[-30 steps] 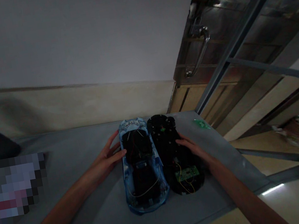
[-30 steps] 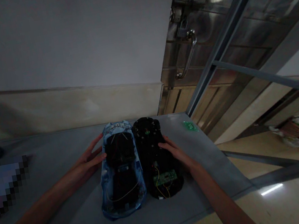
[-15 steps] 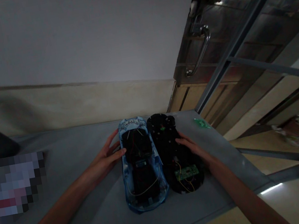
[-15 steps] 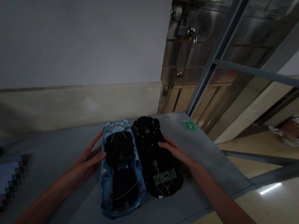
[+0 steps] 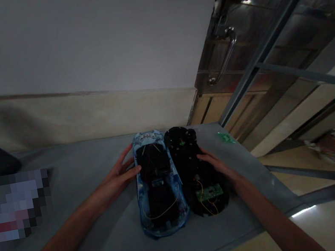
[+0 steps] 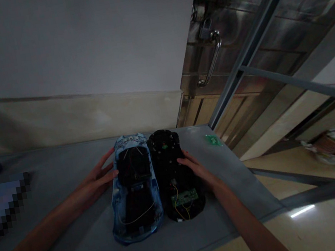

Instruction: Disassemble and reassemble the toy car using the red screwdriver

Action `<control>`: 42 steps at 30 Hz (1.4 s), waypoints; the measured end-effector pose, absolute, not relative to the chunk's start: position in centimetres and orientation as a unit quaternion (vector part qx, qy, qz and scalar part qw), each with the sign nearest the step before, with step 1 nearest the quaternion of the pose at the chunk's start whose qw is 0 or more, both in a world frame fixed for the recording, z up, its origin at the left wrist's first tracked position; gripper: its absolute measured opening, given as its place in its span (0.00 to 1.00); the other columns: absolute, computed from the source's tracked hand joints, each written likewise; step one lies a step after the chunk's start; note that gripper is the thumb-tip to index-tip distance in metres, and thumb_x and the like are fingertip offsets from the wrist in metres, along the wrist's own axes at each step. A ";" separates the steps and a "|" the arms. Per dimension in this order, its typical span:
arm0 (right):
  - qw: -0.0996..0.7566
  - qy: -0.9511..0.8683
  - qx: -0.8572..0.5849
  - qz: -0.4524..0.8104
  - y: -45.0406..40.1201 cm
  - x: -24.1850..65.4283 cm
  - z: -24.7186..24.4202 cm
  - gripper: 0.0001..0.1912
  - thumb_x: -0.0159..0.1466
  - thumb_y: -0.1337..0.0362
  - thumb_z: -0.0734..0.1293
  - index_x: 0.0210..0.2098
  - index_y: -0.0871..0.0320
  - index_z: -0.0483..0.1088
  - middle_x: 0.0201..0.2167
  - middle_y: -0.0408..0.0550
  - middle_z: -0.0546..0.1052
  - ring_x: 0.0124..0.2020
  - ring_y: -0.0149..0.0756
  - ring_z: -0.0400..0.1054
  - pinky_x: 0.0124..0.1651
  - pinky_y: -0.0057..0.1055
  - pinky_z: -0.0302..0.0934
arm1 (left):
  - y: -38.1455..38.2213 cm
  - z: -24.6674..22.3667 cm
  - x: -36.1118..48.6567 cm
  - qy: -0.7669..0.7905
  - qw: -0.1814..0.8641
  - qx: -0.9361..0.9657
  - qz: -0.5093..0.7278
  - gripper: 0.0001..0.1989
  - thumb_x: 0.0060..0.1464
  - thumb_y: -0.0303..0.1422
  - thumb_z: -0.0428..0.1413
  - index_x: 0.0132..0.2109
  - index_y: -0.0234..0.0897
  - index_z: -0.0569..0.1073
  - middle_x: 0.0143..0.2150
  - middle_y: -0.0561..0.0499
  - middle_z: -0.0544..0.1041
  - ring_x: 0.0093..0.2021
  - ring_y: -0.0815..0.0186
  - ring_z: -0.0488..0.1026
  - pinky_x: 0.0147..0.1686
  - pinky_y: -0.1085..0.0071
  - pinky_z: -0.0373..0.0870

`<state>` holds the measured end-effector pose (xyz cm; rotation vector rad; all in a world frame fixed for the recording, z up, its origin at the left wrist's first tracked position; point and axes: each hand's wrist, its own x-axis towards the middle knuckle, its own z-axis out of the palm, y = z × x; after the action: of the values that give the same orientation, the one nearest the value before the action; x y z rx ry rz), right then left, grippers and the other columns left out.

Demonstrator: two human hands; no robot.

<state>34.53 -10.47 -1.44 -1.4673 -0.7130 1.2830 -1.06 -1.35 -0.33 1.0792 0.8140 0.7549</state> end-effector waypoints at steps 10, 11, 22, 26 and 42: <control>0.501 -0.285 -0.613 0.540 -10.6 34.6 -1.1 0.32 0.62 0.49 0.84 0.65 0.43 0.85 0.65 0.49 0.89 0.69 0.59 0.82 0.71 0.52 0.80 | -1.4 -0.5 -1.1 0.358 0.718 0.488 0.344 0.54 0.66 0.43 0.75 0.89 0.59 0.57 0.83 0.46 0.77 0.85 0.38 0.70 0.82 0.43 0.70; 0.500 -0.281 -0.614 0.542 -10.6 34.6 -1.1 0.32 0.63 0.49 0.84 0.65 0.44 0.85 0.65 0.49 0.89 0.69 0.59 0.82 0.71 0.53 0.80 | -1.4 -0.5 -1.1 0.359 0.719 0.488 0.340 0.55 0.65 0.44 0.76 0.89 0.60 0.57 0.83 0.46 0.77 0.85 0.38 0.70 0.82 0.43 0.70; 0.509 -0.294 -0.597 0.546 -10.6 34.4 -0.9 0.27 0.62 0.50 0.84 0.60 0.45 0.87 0.59 0.47 0.91 0.58 0.53 0.87 0.61 0.44 0.83 | -1.4 -0.2 -1.1 0.366 0.721 0.486 0.332 0.57 0.63 0.44 0.77 0.89 0.60 0.56 0.84 0.45 0.75 0.85 0.39 0.69 0.82 0.44 0.69; 0.496 -0.277 -0.610 0.553 -10.8 34.3 -0.7 0.29 0.63 0.49 0.84 0.62 0.45 0.86 0.57 0.48 0.92 0.58 0.55 0.87 0.62 0.47 0.83 | -1.4 -0.3 -0.9 0.362 0.724 0.478 0.341 0.58 0.62 0.45 0.78 0.89 0.60 0.57 0.85 0.45 0.75 0.85 0.39 0.69 0.82 0.44 0.69; 0.500 -0.302 -0.604 0.543 -10.8 34.6 -1.0 0.31 0.63 0.48 0.84 0.64 0.43 0.85 0.63 0.48 0.90 0.67 0.57 0.83 0.70 0.50 0.80 | -1.6 0.2 -0.9 0.378 0.707 0.499 0.330 0.60 0.60 0.48 0.78 0.89 0.60 0.56 0.88 0.43 0.69 0.89 0.38 0.62 0.85 0.42 0.64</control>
<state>34.62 -10.81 -1.00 -1.4603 -0.7311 1.3127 -0.95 -1.58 0.24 1.1076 0.8394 0.7326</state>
